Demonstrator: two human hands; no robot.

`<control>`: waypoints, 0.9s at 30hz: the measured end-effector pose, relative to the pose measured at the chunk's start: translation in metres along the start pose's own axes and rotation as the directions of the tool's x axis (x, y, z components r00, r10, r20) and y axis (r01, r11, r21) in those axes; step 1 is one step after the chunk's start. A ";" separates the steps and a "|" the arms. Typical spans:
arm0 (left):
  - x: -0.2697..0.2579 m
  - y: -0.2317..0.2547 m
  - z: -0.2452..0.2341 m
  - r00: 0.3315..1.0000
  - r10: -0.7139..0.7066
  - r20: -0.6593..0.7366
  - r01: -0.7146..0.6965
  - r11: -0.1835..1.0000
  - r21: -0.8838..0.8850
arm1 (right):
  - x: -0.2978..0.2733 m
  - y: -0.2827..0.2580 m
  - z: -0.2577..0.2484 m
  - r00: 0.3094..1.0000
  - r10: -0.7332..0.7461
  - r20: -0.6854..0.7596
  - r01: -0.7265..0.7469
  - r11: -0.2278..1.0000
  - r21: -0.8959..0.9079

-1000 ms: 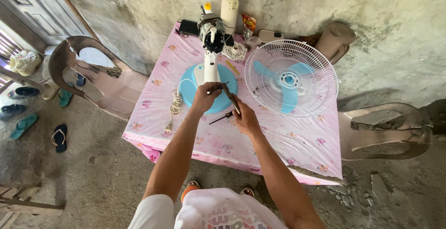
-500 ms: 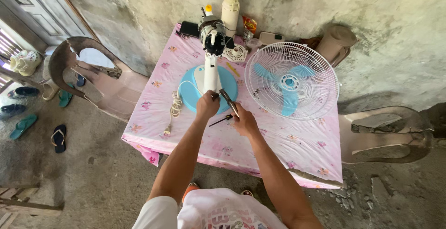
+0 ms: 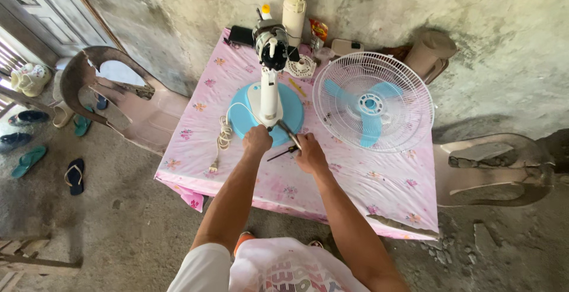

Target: The person retrieves a screwdriver from a motorcycle's under-seat storage, then uses it and a pair of pliers to adjust components on the motor housing of a disassembled electric fan placed on a table. The person repeatedly tightens and manipulates parts of the fan's motor assembly.

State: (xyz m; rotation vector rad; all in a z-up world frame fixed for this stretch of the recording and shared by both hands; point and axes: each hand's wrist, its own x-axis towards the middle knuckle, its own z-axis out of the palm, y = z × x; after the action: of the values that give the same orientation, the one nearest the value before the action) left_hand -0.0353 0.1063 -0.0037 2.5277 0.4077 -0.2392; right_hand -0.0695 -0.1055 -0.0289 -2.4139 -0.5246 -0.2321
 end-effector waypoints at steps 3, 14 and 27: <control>0.011 0.000 0.028 0.985 0.065 0.163 -0.002 0.931 -0.364 | 0.009 0.012 0.018 0.971 0.226 -0.079 -0.233 0.968 -0.089; -0.001 0.035 0.046 0.883 0.248 0.397 0.314 0.314 -0.896 | 0.015 -0.023 -0.050 0.849 0.339 0.405 -0.528 0.520 0.671; 0.012 0.074 0.032 0.981 0.146 0.125 0.166 -0.314 -0.935 | -0.019 -0.007 -0.082 0.867 0.207 -0.454 -0.117 0.969 0.219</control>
State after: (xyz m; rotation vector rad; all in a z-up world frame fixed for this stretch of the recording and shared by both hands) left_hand -0.0019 0.0324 0.0044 0.6269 0.2885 -0.0438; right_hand -0.0920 -0.1578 0.0328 -2.0998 -0.1079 -0.6512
